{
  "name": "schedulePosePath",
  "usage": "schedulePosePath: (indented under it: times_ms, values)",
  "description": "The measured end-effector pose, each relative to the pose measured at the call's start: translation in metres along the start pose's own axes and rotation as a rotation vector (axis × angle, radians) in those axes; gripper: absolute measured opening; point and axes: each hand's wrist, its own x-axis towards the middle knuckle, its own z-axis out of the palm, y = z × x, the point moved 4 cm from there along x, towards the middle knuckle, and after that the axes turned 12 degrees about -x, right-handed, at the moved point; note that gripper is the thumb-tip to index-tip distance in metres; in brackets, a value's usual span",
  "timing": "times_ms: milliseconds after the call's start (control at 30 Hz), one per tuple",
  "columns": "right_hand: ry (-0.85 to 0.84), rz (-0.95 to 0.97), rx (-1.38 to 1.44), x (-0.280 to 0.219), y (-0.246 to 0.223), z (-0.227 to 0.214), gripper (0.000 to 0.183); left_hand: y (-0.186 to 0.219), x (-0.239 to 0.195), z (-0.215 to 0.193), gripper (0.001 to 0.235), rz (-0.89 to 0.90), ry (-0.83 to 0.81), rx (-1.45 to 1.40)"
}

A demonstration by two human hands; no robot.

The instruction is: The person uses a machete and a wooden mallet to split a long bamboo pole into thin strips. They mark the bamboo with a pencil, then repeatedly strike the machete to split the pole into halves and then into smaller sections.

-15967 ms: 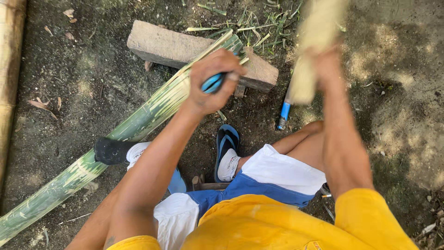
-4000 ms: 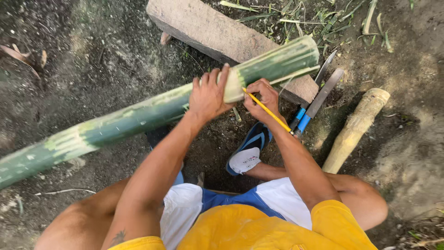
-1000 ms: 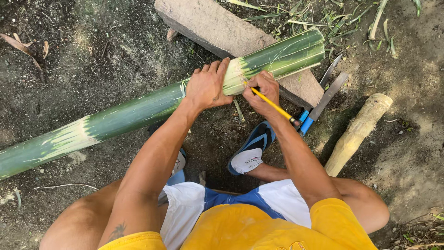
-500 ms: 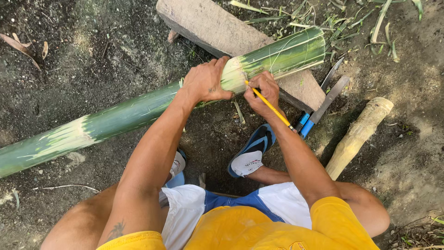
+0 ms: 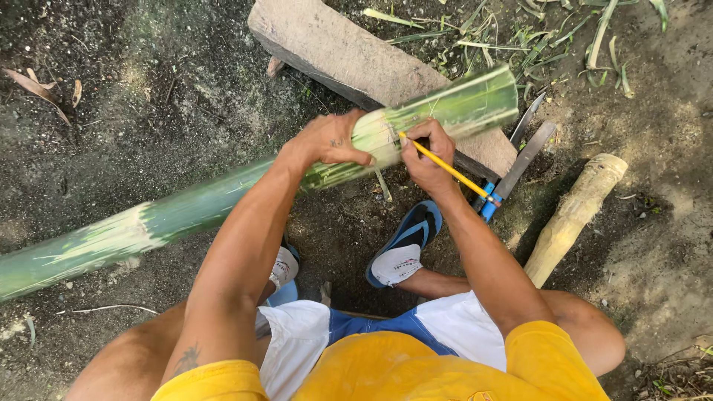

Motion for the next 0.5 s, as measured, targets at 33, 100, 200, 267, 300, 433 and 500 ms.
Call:
schedulePosePath:
  times_ms: [33, 100, 200, 267, 300, 433, 500]
  values:
    - [-0.015, -0.042, -0.037, 0.001, -0.004, -0.004, 0.013, -0.005, 0.004, 0.004, 0.099, 0.004, -0.075, -0.103]
    - [-0.049, -0.119, -0.111, 0.000, -0.012, -0.011, 0.014, -0.010, 0.014, 0.007, 0.100, 0.015, -0.141, -0.226]
    - [-0.081, -0.199, -0.099, 0.009, -0.014, -0.012, 0.014, -0.002, -0.001, 0.013, 0.106, 0.121, 0.088, -0.011]
    - [-0.079, -0.049, -0.026, 0.010, -0.008, -0.009, 0.014, 0.015, -0.023, 0.023, 0.115, 0.155, 0.298, 0.263]
    - [-0.081, 0.033, 0.011, 0.005, -0.005, -0.006, 0.014, 0.025, -0.033, 0.037, 0.119, 0.136, 0.366, 0.392]
    - [-0.052, -0.140, -0.190, -0.012, -0.005, -0.007, 0.012, 0.029, -0.036, 0.044, 0.119, 0.078, 0.431, 0.467]
    - [-0.052, -0.218, -0.176, -0.017, -0.010, -0.010, 0.015, 0.026, -0.033, 0.046, 0.119, 0.098, 0.438, 0.465]
